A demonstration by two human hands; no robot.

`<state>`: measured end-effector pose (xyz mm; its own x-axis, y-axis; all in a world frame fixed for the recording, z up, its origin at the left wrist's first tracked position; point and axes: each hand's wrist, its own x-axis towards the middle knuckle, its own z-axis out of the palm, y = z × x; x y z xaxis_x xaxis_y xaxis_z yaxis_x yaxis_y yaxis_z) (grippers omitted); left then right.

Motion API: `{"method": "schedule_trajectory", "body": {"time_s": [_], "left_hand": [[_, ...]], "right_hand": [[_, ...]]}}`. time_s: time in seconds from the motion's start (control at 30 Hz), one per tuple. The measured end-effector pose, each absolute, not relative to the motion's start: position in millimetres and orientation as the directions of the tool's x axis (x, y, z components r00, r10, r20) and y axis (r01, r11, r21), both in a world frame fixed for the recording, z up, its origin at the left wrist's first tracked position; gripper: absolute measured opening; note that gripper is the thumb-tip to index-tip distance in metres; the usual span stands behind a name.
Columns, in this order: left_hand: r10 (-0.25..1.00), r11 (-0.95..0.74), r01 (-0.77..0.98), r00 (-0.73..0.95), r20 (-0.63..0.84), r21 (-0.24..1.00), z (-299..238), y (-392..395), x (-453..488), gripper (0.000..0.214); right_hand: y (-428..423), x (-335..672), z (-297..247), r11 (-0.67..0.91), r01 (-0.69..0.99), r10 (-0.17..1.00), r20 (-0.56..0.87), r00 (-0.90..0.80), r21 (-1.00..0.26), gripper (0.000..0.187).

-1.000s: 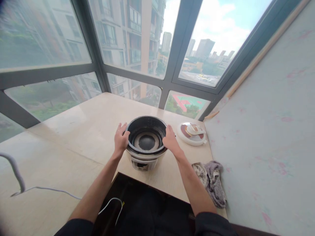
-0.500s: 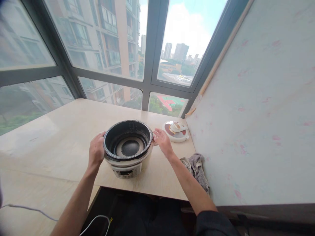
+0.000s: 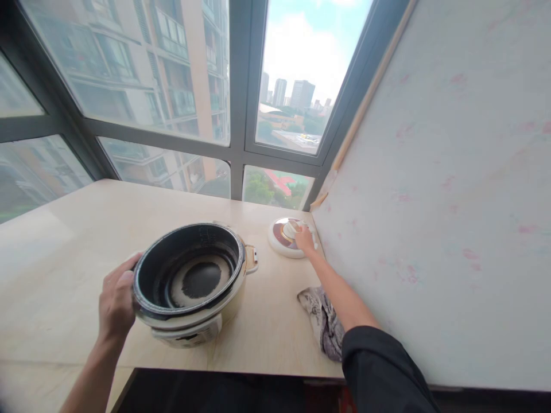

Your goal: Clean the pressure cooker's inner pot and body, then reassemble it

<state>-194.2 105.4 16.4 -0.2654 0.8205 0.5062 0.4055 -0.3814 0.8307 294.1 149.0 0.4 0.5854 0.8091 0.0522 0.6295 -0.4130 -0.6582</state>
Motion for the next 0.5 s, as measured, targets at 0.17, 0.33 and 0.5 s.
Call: {"method": "schedule_trajectory", "body": {"time_s": [0.17,0.33,0.5], "left_hand": [[0.832,-0.328,0.382,-0.317,0.456,0.864,20,99,-190,0.033],[0.836,-0.318,0.365,-0.327,0.441,0.875,22,98,-189,0.032],[0.855,-0.264,0.352,-0.346,0.387,0.898,25,97,-189,0.032]], "right_hand": [[193,303,-11,-0.460,0.804,0.851,0.072,0.521,-0.378,0.043],[222,299,-25,-0.514,0.838,0.847,0.044,0.529,-0.181,0.056],[224,303,-24,-0.492,0.869,0.870,0.008,0.493,-0.059,0.052]]}}
